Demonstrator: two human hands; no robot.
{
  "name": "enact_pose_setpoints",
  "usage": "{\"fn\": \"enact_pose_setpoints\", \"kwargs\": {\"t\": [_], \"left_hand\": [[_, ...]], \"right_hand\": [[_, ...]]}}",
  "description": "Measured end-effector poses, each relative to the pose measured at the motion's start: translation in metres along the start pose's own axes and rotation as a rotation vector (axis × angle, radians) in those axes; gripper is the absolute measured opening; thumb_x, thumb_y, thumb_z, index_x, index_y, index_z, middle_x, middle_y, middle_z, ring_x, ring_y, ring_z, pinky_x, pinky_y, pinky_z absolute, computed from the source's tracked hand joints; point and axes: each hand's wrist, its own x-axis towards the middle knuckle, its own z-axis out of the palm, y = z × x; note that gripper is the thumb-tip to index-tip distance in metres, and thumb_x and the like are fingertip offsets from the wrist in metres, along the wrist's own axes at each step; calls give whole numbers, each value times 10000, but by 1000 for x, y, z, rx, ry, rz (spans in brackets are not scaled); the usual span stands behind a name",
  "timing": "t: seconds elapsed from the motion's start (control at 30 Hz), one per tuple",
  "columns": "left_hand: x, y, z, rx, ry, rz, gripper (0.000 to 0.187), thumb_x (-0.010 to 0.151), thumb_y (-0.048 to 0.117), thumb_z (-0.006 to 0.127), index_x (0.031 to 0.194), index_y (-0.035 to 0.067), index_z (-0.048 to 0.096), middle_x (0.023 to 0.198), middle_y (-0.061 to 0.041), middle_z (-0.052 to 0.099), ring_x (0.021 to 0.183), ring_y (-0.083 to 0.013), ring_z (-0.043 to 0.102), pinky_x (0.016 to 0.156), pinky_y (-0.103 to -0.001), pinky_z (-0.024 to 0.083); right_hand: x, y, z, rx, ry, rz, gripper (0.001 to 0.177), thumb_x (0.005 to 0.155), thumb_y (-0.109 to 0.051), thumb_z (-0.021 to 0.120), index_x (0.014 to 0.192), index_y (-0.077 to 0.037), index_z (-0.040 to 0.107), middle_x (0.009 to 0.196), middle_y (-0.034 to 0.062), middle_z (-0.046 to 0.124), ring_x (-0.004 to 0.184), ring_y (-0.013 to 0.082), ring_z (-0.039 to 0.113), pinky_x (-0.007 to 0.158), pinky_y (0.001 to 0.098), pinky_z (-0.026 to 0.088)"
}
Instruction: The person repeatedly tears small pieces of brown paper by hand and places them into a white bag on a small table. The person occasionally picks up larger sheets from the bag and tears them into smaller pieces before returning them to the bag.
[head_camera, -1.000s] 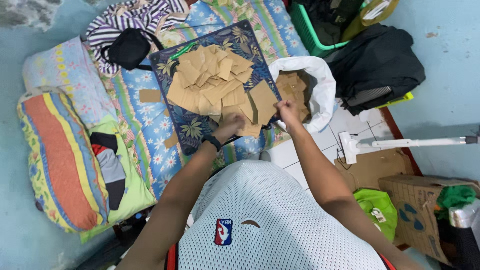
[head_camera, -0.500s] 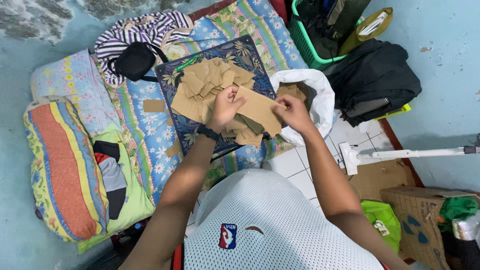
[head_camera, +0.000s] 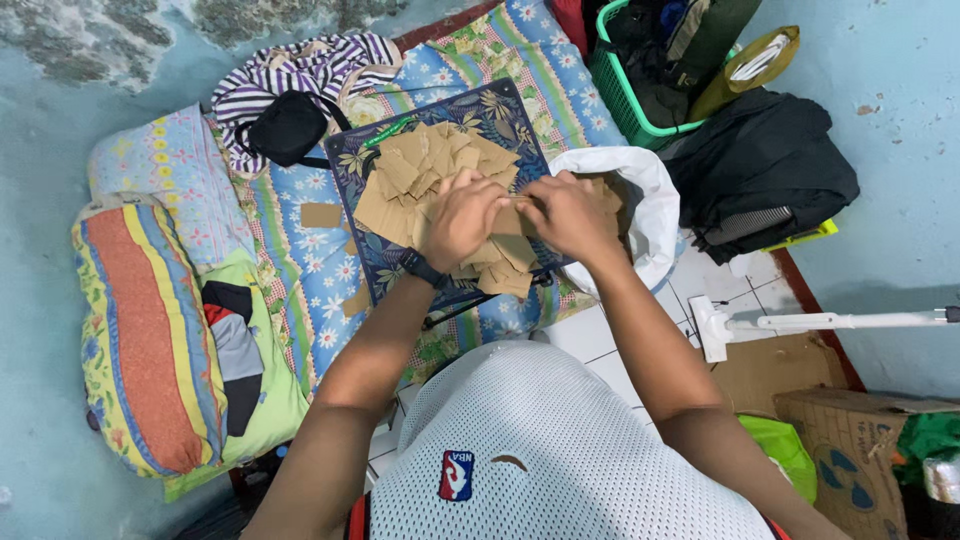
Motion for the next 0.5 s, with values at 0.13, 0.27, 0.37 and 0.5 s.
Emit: {"fn": "enact_pose_setpoints", "kwargs": {"t": [0.13, 0.27, 0.37, 0.5], "left_hand": [[-4, -1, 9, 8, 19, 6, 162, 1031, 218, 604, 1002, 89, 698, 1022, -60, 707, 1075, -268, 577, 950, -443, 379], [-7, -5, 22, -60, 90, -60, 135, 1006, 197, 606, 955, 113, 698, 958, -55, 702, 1052, -264, 582, 925, -435, 365], [-9, -18, 38, -120, 80, -168, 121, 985, 196, 628, 942, 120, 712, 893, -70, 691, 1036, -275, 584, 911, -445, 365], [-13, -52, 71, -225, 96, -224, 124, 974, 215, 663, 972, 115, 736, 872, -105, 669, 930, -288, 591, 823, -400, 451]], "right_hand": [[2, -8, 8, -23, 25, -4, 150, 950, -259, 694, 1005, -126, 734, 948, 52, 705, 955, 275, 596, 846, 448, 364], [0, -11, 19, -7, 98, -5, 98, 944, -211, 696, 970, -117, 706, 931, 38, 693, 926, 260, 583, 848, 437, 343], [0, -10, 24, -9, 175, -56, 82, 922, -188, 711, 932, -111, 683, 904, 25, 678, 899, 250, 567, 834, 437, 329], [1, -9, 24, -54, 218, -132, 86, 919, -185, 728, 903, -124, 669, 861, 7, 648, 884, 238, 555, 833, 443, 320]]}}
